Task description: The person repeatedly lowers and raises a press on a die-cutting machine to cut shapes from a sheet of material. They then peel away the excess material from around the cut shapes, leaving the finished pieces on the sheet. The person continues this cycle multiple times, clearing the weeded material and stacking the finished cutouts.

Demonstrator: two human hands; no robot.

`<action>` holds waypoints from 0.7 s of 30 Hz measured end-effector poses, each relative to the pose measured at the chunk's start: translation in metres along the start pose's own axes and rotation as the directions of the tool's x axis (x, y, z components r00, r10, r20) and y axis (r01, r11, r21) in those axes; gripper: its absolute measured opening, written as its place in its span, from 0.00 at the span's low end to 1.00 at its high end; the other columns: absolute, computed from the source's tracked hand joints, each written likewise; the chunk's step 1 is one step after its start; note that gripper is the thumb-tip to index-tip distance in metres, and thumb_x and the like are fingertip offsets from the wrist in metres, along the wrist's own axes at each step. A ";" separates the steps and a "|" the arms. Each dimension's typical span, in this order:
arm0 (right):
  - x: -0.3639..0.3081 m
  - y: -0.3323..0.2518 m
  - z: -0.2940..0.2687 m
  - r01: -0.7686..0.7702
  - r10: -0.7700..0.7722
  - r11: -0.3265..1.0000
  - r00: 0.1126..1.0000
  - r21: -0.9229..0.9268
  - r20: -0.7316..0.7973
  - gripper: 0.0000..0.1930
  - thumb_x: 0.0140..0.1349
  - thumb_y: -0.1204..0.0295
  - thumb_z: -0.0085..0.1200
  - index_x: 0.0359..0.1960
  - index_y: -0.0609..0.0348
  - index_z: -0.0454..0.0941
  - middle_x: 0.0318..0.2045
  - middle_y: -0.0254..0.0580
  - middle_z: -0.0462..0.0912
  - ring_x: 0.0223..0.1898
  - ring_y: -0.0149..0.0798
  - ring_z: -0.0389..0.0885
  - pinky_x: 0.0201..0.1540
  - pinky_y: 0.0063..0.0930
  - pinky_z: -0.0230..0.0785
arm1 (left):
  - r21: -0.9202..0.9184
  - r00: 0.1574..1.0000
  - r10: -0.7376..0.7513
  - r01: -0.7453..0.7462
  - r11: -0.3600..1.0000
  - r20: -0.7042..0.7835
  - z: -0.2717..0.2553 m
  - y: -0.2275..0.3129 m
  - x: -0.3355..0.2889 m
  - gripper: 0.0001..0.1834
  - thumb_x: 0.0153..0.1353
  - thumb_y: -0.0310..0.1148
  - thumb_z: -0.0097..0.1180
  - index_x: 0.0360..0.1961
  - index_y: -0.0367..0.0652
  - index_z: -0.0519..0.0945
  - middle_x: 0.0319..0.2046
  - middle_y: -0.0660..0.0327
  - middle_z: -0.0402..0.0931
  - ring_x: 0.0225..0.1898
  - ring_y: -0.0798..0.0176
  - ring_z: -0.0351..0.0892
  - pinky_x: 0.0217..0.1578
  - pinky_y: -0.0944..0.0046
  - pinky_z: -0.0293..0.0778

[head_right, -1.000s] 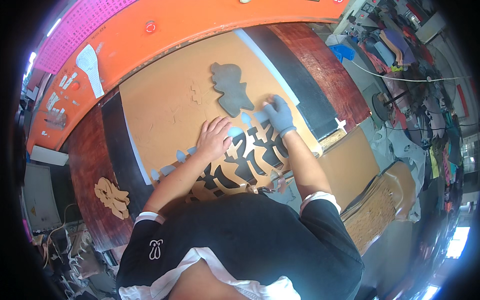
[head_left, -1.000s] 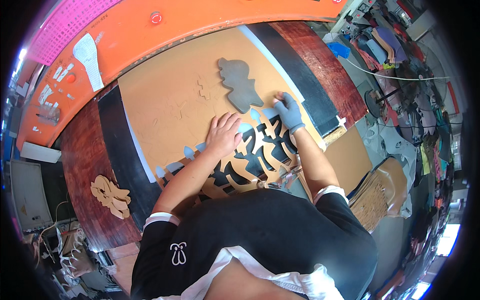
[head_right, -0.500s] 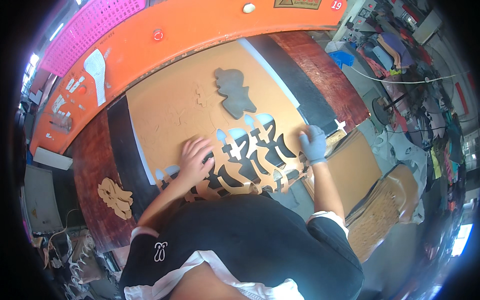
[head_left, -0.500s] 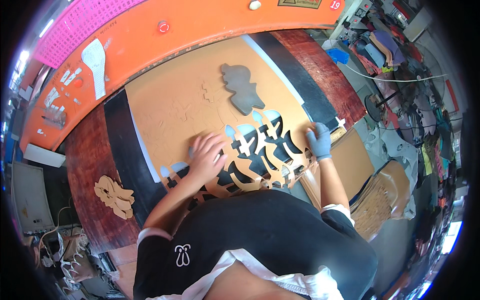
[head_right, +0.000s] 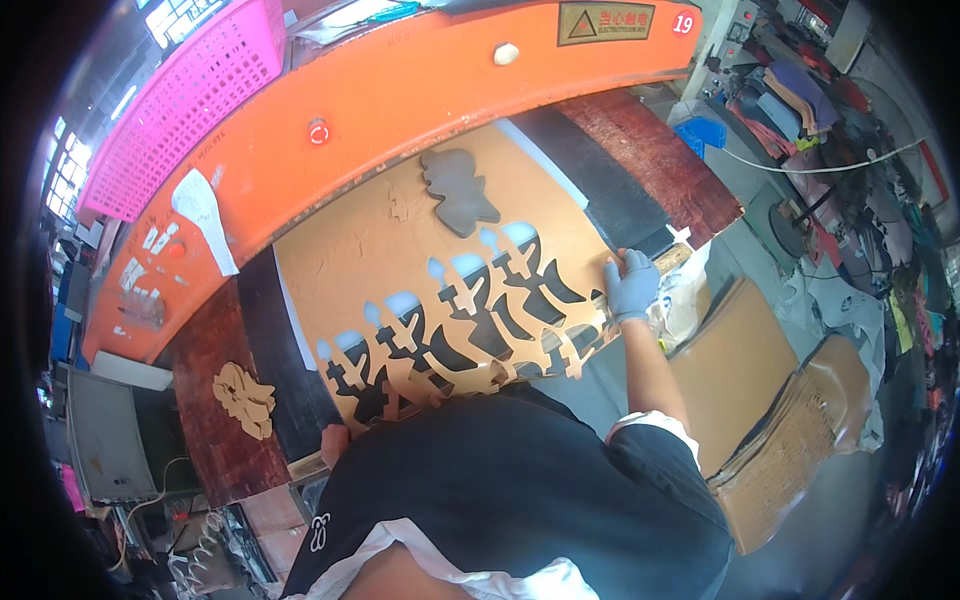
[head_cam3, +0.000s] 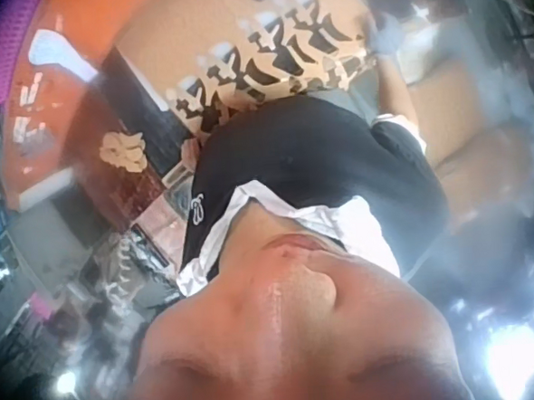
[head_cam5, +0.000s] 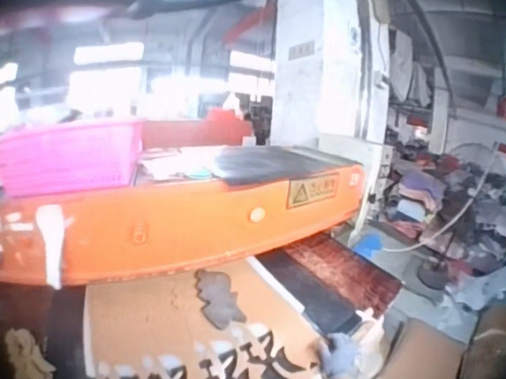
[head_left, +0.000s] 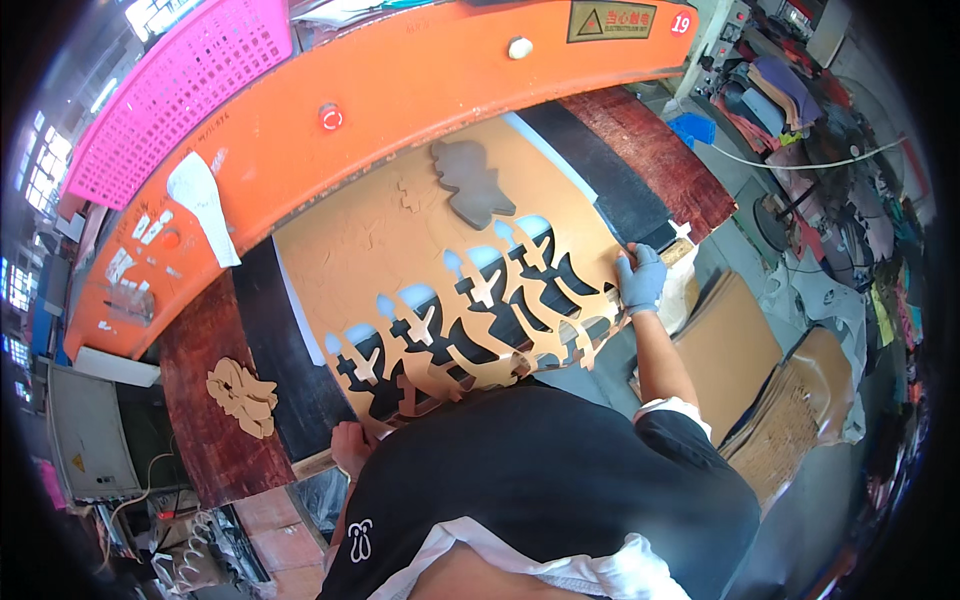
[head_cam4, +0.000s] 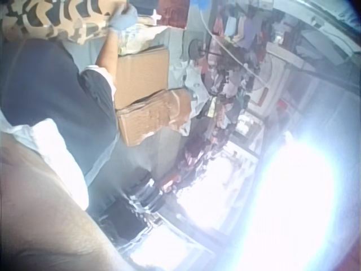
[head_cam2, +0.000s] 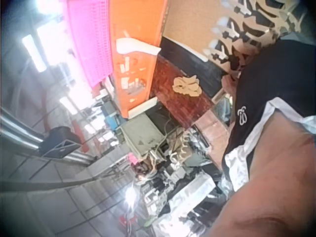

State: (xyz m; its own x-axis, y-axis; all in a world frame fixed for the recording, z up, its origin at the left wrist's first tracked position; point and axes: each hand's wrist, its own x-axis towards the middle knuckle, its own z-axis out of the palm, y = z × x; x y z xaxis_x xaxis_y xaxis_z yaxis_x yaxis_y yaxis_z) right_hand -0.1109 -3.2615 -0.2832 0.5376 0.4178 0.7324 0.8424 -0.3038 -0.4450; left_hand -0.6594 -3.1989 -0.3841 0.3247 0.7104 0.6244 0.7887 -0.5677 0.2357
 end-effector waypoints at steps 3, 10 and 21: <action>-0.003 0.005 0.004 0.018 -0.018 0.999 1.000 0.048 0.011 0.13 0.49 0.66 0.59 0.33 0.59 0.78 0.30 0.45 0.79 0.33 0.49 0.77 0.38 0.38 0.68 | -0.010 0.996 -0.050 0.050 0.999 -0.069 -0.005 0.011 0.003 0.06 0.44 0.26 0.53 0.19 0.42 0.68 0.21 0.56 0.65 0.26 0.49 0.67 0.24 0.52 0.63; 0.052 -0.028 -0.015 0.430 -0.419 0.888 0.902 0.162 -0.103 0.08 0.56 0.67 0.50 0.33 0.57 0.76 0.31 0.45 0.79 0.36 0.52 0.76 0.41 0.43 0.66 | -0.062 0.975 -0.126 0.117 0.991 -0.183 0.006 0.018 0.001 0.08 0.49 0.26 0.49 0.18 0.39 0.66 0.21 0.52 0.63 0.27 0.46 0.66 0.27 0.51 0.63; 0.066 -0.006 -0.002 0.176 -0.323 0.795 0.933 0.581 0.158 0.13 0.63 0.64 0.45 0.27 0.61 0.72 0.24 0.54 0.73 0.27 0.52 0.73 0.33 0.38 0.67 | 0.043 0.937 -0.257 0.274 0.961 -0.236 0.047 0.012 -0.015 0.20 0.62 0.39 0.46 0.16 0.38 0.66 0.20 0.50 0.64 0.26 0.44 0.67 0.27 0.48 0.65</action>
State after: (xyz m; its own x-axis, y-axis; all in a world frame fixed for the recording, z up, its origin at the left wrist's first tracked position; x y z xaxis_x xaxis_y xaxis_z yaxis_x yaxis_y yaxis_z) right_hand -0.0807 -3.2344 -0.2313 0.2358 0.6232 0.7457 0.7857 0.3293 -0.5237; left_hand -0.6303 -3.1972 -0.4256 -0.0215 0.7132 0.7006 0.8691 -0.3330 0.3657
